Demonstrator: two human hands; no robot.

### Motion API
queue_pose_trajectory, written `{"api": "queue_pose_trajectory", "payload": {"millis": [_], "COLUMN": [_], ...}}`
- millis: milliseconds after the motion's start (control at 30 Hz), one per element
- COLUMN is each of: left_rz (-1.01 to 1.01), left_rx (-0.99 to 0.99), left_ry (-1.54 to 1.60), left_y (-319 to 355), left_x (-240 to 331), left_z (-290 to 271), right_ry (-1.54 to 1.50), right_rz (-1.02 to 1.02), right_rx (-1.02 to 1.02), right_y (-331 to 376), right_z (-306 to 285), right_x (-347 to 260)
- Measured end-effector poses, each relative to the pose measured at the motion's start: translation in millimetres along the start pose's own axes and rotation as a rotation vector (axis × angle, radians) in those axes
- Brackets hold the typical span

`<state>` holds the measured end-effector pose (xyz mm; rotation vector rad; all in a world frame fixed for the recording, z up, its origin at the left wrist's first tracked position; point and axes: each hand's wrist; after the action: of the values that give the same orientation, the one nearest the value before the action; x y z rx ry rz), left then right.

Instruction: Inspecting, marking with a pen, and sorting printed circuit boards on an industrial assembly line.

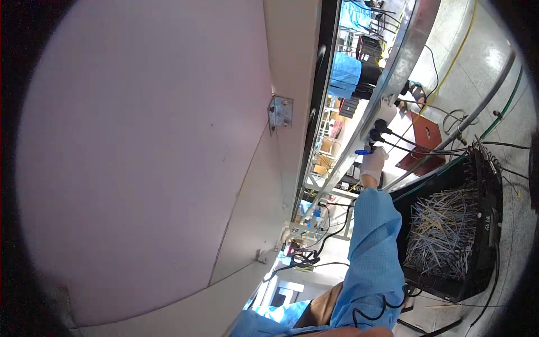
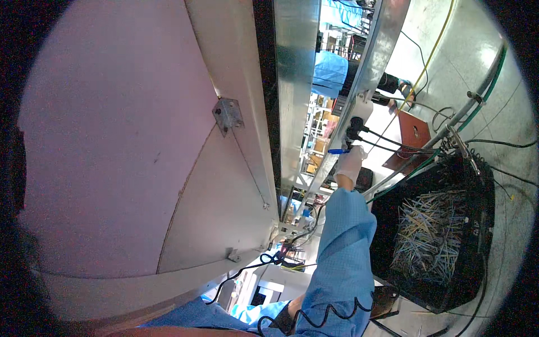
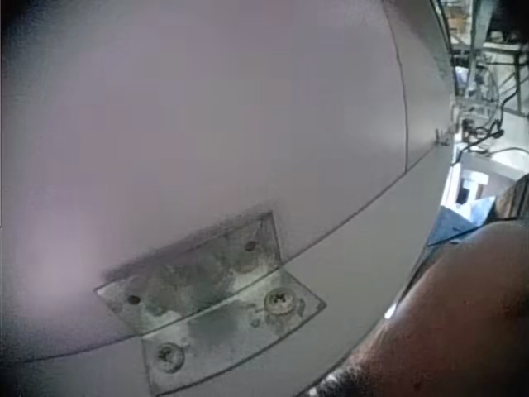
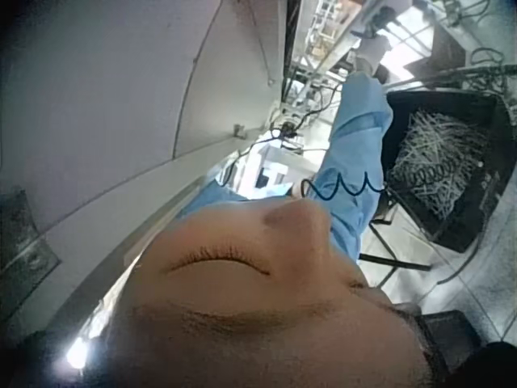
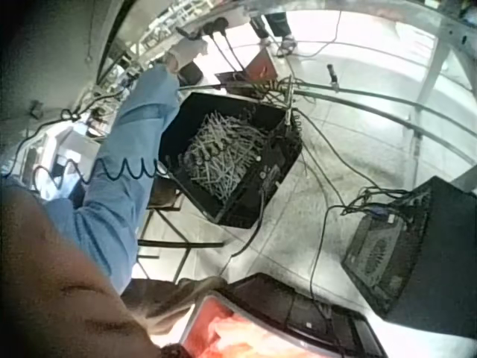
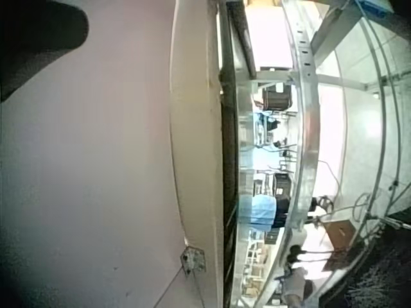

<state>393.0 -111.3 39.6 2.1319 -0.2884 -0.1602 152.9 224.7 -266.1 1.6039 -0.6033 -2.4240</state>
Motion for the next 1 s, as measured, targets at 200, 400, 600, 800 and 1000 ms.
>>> {"api": "queue_pose_trajectory", "payload": {"millis": [200,400,600,800,1000], "left_rz": [0.013,0.029,0.059,0.141,0.277], "left_rx": [-0.013,-0.033,-0.035,-0.054,-0.09], "left_ry": [-0.011,-0.017,-0.045,-0.08,-0.181], "left_y": [-1.4,-1.9,-6.2,-11.2,-19.8], "left_x": [-2.8,-6.6,-10.4,-18.8,-29.5], "left_z": [-7.1,-17.7,-26.0,-47.2,-72.0], "right_ry": [0.004,0.052,0.054,-0.169,0.113], "right_rz": [-0.114,0.196,0.314,0.393,-0.038], "right_rx": [0.063,-0.109,-0.102,-0.348,-0.373], "right_y": [-0.9,9.6,-0.4,-31.4,60.3], "right_z": [-8.9,-24.5,-12.6,-20.8,-77.4], "right_x": [-9.8,-45.4,-63.5,-41.4,-40.7]}}
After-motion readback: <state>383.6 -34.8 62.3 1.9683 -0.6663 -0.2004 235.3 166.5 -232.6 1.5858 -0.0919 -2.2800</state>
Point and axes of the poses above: each hand's wrist, its own y-axis away from the middle knuckle, its own z-axis out of the palm, x = y × z, and after that the axes turned 14 degrees about y, right-handed
